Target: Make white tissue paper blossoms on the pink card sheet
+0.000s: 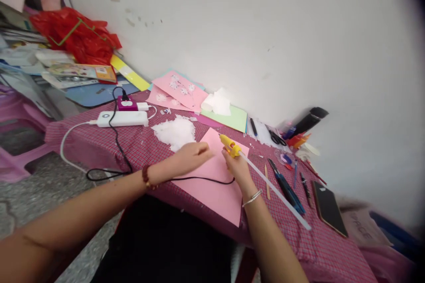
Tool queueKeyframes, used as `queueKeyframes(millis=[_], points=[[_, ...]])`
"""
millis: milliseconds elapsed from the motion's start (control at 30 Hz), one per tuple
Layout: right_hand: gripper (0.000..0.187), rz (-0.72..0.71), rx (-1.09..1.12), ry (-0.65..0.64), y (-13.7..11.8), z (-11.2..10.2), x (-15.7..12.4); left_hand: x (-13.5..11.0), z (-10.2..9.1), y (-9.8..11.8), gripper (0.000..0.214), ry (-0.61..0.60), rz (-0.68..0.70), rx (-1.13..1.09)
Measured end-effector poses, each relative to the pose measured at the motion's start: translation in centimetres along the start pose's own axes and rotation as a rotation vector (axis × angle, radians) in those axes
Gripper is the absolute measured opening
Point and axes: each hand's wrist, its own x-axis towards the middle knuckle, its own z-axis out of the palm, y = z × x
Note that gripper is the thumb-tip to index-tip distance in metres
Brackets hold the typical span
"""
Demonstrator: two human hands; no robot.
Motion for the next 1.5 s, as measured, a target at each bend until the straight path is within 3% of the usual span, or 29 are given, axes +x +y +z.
queueKeyframes(millis=[67, 100, 267, 333, 433, 533, 667, 867, 1133, 1400, 1467, 1500], points=[[0.028, 0.003, -0.024, -0.003, 0.2, 0.1, 0.2, 1.0, -0.6, -0.2, 0.029, 0.035, 0.005, 0.058], [0.027, -0.016, -0.053, 0.006, 0.2, 0.1, 0.2, 1.2, -0.3, -0.1, 0.028, -0.005, -0.009, 0.022], [0.023, -0.086, -0.176, 0.055, 0.0, -0.1, -0.2, -1.7, 4.9, 1.3, 0.064, -0.546, -0.224, -0.521], [0.02, -0.108, -0.221, 0.046, -0.2, -0.2, -0.5, -3.2, 7.1, 2.1, 0.069, -0.599, -0.266, -0.69], [0.017, -0.14, -0.316, 0.023, -0.4, -0.3, -0.9, -4.3, 9.2, 2.9, 0.061, -0.425, -0.285, -0.813], [0.016, -0.163, -0.379, 0.024, -0.3, -0.2, -1.0, -4.4, 10.1, 3.4, 0.055, -0.225, -0.242, -0.862], [0.014, -0.174, -0.367, 0.03, -0.3, -0.2, -1.0, -4.3, 10.7, 3.5, 0.054, -0.121, -0.205, -0.9], [0.015, -0.158, -0.318, 0.017, -0.2, -0.3, -1.3, -4.3, 11.0, 3.1, 0.053, -0.09, -0.251, -0.995], [0.017, -0.152, -0.432, -0.003, 0.4, -0.1, -1.1, -4.1, 9.9, 3.5, 0.053, -0.068, -0.216, -1.161], [0.016, -0.149, -0.422, -0.016, -0.1, -0.2, -1.4, -4.0, 10.8, 3.4, 0.053, -0.074, -0.272, -1.163], [0.018, -0.156, -0.385, 0.004, 0.0, -0.1, -1.4, -4.2, 10.8, 3.2, 0.054, -0.112, -0.285, -1.146], [0.018, -0.16, -0.361, 0.018, 0.0, 0.0, -1.3, -4.3, 10.6, 2.9, 0.056, -0.186, -0.291, -1.119]])
